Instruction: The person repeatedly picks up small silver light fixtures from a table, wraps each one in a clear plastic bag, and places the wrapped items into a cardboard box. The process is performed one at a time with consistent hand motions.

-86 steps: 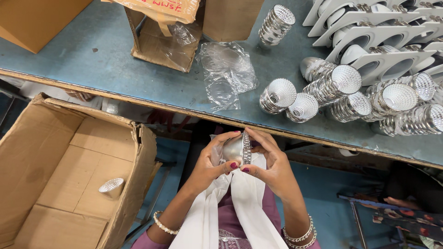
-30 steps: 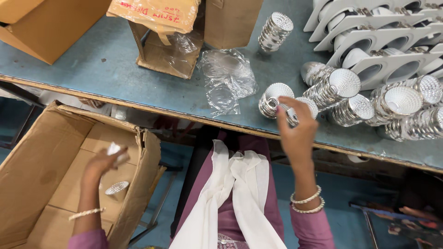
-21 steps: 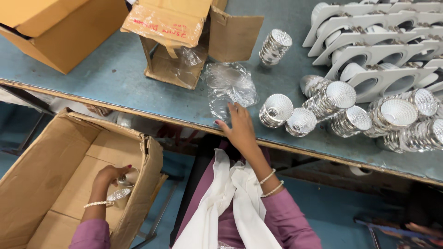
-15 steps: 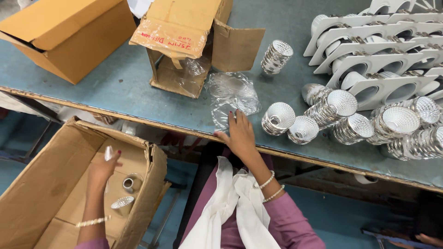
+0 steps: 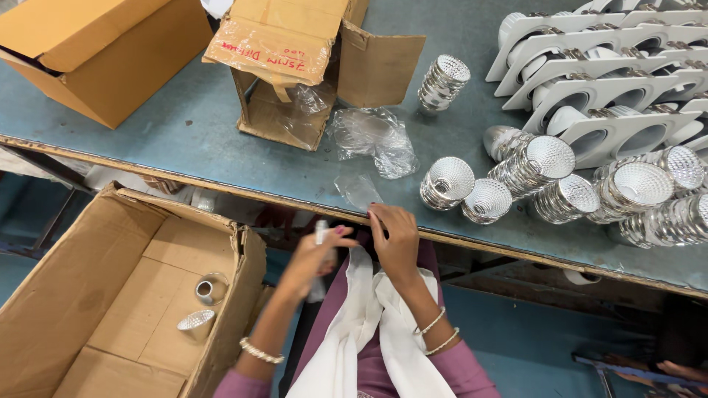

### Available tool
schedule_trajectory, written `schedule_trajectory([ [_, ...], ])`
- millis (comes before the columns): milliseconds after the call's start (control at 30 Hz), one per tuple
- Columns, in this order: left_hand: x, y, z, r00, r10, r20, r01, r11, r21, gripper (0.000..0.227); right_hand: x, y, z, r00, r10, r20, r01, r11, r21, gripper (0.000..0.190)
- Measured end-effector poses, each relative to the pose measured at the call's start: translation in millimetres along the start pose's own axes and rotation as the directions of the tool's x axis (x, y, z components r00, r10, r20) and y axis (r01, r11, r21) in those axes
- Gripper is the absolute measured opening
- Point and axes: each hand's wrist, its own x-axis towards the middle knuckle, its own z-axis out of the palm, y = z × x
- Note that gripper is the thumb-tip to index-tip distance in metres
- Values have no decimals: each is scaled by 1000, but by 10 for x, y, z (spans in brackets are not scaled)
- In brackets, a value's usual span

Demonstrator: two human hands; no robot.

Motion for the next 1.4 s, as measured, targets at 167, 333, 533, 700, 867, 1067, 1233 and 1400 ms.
schedule_trajectory([
  [167,206,-295,291,986,127,-105,-140,982,-128,45,-223,-231,-4,998,-43,45,43,999,7,14],
  [333,234,-239,186,957,260,-133,-264,964,-15,25,-191,-427,-116,993,42,109,-60,983,171,17],
  [533,-98,188,105,925,380,17,-347,824,448,22,162,-392,-394,984,178,17,-178,971,158,31],
  [700,-240,414,180,949,309,-60,-213,770,601,31,51,-350,-411,949,309,59,-313,906,284,17],
  [867,-261,370,254,934,344,-97,-218,763,609,43,-165,-247,-338,898,431,91,-423,787,450,8],
  [1067,-276,337,270,922,370,-109,-231,756,613,45,-245,-72,-410,852,371,369,-510,428,746,11],
  [1233,-300,354,234,939,344,10,-279,744,607,47,-262,53,-434,729,498,469,-659,327,677,22],
  [1400,-289,394,230,944,321,82,-308,761,570,43,-342,193,-457,710,472,523,-698,372,612,17],
])
